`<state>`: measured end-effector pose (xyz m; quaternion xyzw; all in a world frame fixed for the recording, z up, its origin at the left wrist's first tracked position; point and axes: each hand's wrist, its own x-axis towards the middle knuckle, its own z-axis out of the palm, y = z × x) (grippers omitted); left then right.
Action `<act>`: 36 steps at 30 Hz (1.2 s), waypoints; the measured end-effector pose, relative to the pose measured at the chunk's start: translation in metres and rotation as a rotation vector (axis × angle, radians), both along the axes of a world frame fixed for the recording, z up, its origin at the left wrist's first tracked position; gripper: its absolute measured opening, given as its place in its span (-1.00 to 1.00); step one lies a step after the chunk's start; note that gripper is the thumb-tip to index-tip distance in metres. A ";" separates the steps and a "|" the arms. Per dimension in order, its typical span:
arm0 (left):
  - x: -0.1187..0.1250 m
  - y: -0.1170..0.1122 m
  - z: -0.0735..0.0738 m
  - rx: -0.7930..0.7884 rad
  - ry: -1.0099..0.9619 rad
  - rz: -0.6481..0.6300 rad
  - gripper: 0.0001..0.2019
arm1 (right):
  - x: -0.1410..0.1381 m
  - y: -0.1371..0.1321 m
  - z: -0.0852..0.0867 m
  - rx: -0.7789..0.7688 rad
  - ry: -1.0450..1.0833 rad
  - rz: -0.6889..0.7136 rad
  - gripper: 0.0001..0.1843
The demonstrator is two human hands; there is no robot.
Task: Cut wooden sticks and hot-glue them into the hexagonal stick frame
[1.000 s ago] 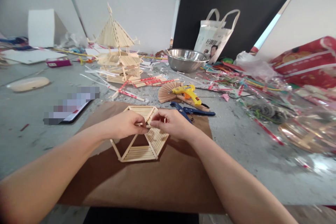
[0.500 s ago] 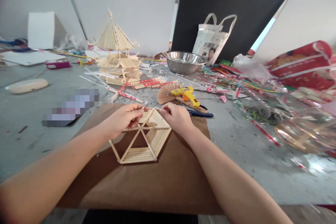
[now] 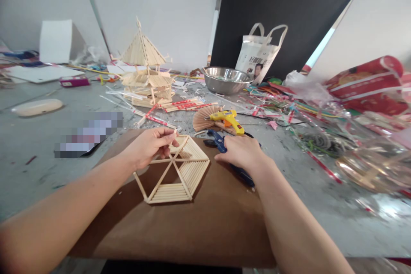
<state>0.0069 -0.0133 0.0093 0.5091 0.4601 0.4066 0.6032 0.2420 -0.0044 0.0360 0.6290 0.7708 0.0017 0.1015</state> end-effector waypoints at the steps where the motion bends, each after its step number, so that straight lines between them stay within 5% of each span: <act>1: 0.000 0.000 0.001 0.002 -0.005 0.009 -0.81 | 0.001 0.000 0.000 -0.012 -0.012 -0.005 -0.61; 9: 0.001 -0.002 0.004 0.051 -0.041 0.012 -0.78 | 0.001 0.007 -0.007 -0.013 0.064 0.004 -0.78; 16: 0.001 -0.001 0.000 0.206 0.062 0.065 -0.75 | 0.007 0.005 0.005 0.253 0.446 -0.015 -0.53; 19: 0.002 0.000 -0.002 0.297 0.116 0.117 -0.72 | 0.000 -0.003 0.014 0.298 0.804 0.005 -0.62; 23: 0.005 -0.002 -0.002 0.380 0.135 0.153 -0.72 | -0.015 -0.015 0.019 0.093 1.368 -0.009 -0.85; 26: 0.006 -0.006 -0.001 0.359 0.082 0.051 -0.71 | -0.024 -0.019 0.014 -0.098 1.629 0.014 -0.88; 30: 0.008 -0.011 -0.002 0.252 0.010 -0.150 -0.73 | -0.031 -0.015 0.001 -0.162 1.774 0.051 -0.89; 33: 0.011 -0.015 -0.001 0.261 -0.033 -0.107 -0.74 | -0.037 -0.012 -0.009 -0.168 1.819 0.095 -0.86; 36: 0.015 -0.018 0.002 0.305 -0.063 -0.020 -0.76 | -0.047 -0.015 -0.015 -0.348 1.906 0.134 -0.74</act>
